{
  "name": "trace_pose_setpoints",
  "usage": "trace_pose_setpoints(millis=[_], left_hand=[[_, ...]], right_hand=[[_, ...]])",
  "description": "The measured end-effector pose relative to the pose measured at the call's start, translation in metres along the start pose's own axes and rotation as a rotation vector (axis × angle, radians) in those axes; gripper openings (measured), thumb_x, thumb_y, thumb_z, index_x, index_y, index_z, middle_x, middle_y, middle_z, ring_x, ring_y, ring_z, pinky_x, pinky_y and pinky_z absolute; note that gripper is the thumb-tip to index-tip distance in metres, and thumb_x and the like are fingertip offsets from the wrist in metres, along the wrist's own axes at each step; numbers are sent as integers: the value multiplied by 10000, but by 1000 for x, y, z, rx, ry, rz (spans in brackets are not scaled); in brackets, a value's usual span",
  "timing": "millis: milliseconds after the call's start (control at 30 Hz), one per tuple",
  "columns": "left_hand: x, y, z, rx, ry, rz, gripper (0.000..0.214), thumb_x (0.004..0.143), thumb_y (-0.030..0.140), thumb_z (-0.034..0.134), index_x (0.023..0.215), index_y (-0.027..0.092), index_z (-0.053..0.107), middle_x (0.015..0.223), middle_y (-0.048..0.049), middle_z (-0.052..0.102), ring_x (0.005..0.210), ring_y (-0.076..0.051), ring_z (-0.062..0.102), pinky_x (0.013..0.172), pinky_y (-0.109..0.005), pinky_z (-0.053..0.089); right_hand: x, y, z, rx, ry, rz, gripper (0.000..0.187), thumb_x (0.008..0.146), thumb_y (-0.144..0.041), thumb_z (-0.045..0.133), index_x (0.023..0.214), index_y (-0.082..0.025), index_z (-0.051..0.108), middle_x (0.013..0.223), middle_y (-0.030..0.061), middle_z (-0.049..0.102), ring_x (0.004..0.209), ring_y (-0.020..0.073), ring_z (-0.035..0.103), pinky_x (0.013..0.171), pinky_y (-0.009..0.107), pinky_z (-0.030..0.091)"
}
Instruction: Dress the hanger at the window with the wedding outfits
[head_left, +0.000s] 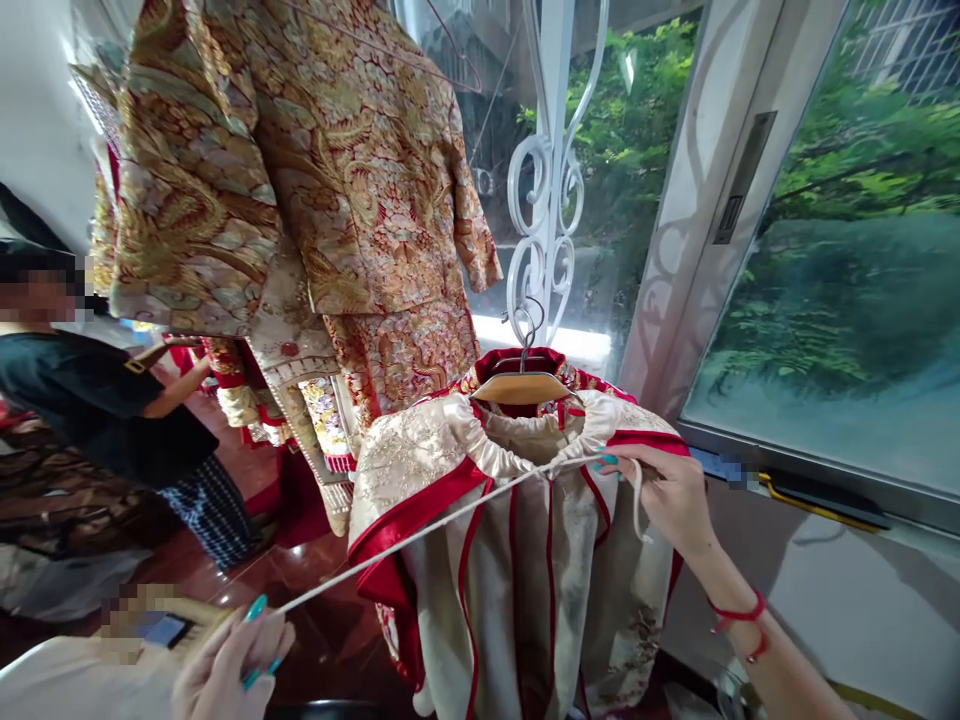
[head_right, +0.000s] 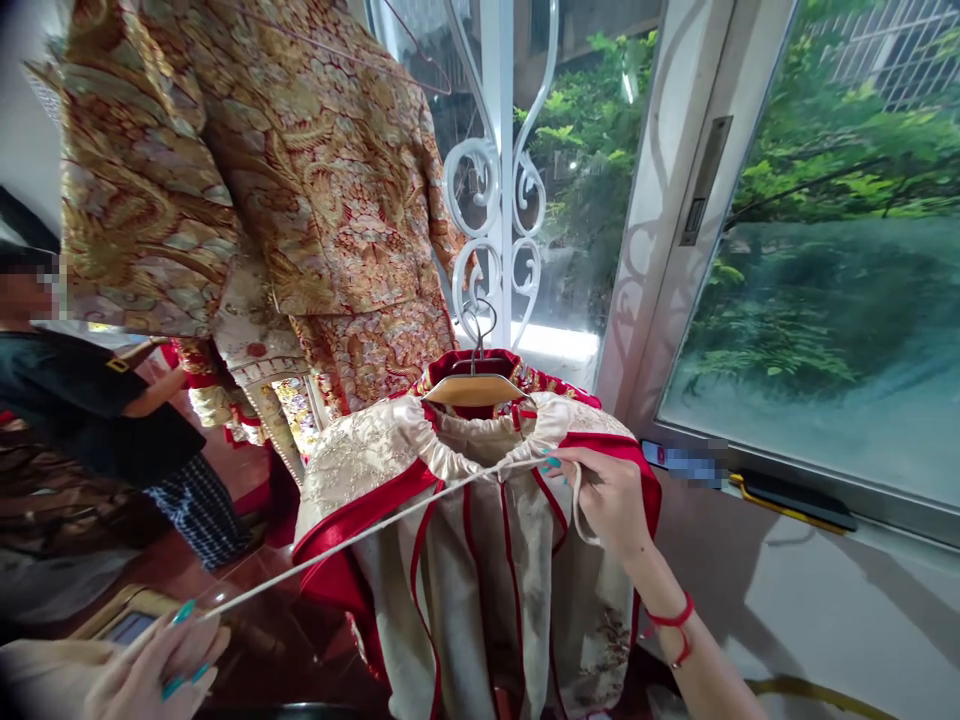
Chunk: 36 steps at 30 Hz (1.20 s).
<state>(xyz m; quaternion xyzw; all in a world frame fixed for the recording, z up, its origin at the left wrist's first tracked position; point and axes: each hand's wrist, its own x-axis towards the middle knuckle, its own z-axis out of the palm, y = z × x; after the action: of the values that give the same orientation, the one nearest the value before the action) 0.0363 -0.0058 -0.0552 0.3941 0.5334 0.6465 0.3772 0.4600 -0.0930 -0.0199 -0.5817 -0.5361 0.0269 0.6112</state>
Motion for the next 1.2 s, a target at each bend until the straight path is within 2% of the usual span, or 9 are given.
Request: trace_pose_setpoints(millis=[133,233,333,467,567,667,933,1100,1200], left_hand=[[-1,-29,8,277,-220,-7,500,525,589,743,505,209,419,493,61,351,483,-103,335,452,-233,328],[-21,-38,31,563,-86,316,337,685,525,619,657,199,540,661,-19,503,649,-206,484,638,-350,439],[-57,-24,77,596,36,746,185,815,348,526,908,194,569,929,-101,570,922,-292,526,867,-473,412],[-99,9,156,557,-265,955,265,858,211,518,1121,210,558,1094,-119,574,1072,-289,508,959,-463,382],[-107,19,200,603,-464,871,229,876,194,521,1097,187,581,1117,-129,598,1079,-301,508,960,-481,389],[-101,16,216,499,-579,765,152,925,184,439,957,183,587,1024,-108,619,1001,-267,542,919,-447,421],[-98,8,217,79,-687,378,117,878,285,551,801,199,568,899,-42,580,873,-193,545,800,-314,421],[-94,10,214,-379,-955,-250,373,776,506,658,715,208,442,624,64,407,501,-76,367,473,-214,302],[-83,12,210,-470,-944,-375,477,692,470,749,643,210,352,538,112,282,443,-35,203,415,-185,172]], right_hand=[[-6,24,10,90,-139,154,140,791,-327,665,814,-225,758,690,50,737,637,241,706,583,337,567],[-14,32,9,355,-231,338,279,788,-406,693,986,-210,703,886,84,750,743,240,719,661,357,589],[-19,13,12,596,-364,474,366,825,-439,667,1110,-219,605,1052,112,718,865,233,713,783,390,578],[-17,-17,36,574,-515,524,407,828,-475,643,1136,-221,565,1052,92,691,779,188,679,670,321,535],[-10,-20,60,388,-384,404,338,806,-471,653,995,-194,614,891,42,669,691,153,591,620,275,462],[-4,-14,69,285,-283,270,290,834,-467,612,803,-179,607,748,10,592,693,149,521,650,269,420],[-7,-19,41,218,-381,264,335,907,-501,490,777,-201,560,595,-40,437,546,123,411,552,254,343],[-24,-8,43,103,-374,219,363,895,-507,505,724,-195,578,656,-12,485,627,142,437,582,249,355],[-29,-5,44,16,-377,202,344,917,-463,476,745,-193,602,641,-9,510,615,148,450,575,249,356]])
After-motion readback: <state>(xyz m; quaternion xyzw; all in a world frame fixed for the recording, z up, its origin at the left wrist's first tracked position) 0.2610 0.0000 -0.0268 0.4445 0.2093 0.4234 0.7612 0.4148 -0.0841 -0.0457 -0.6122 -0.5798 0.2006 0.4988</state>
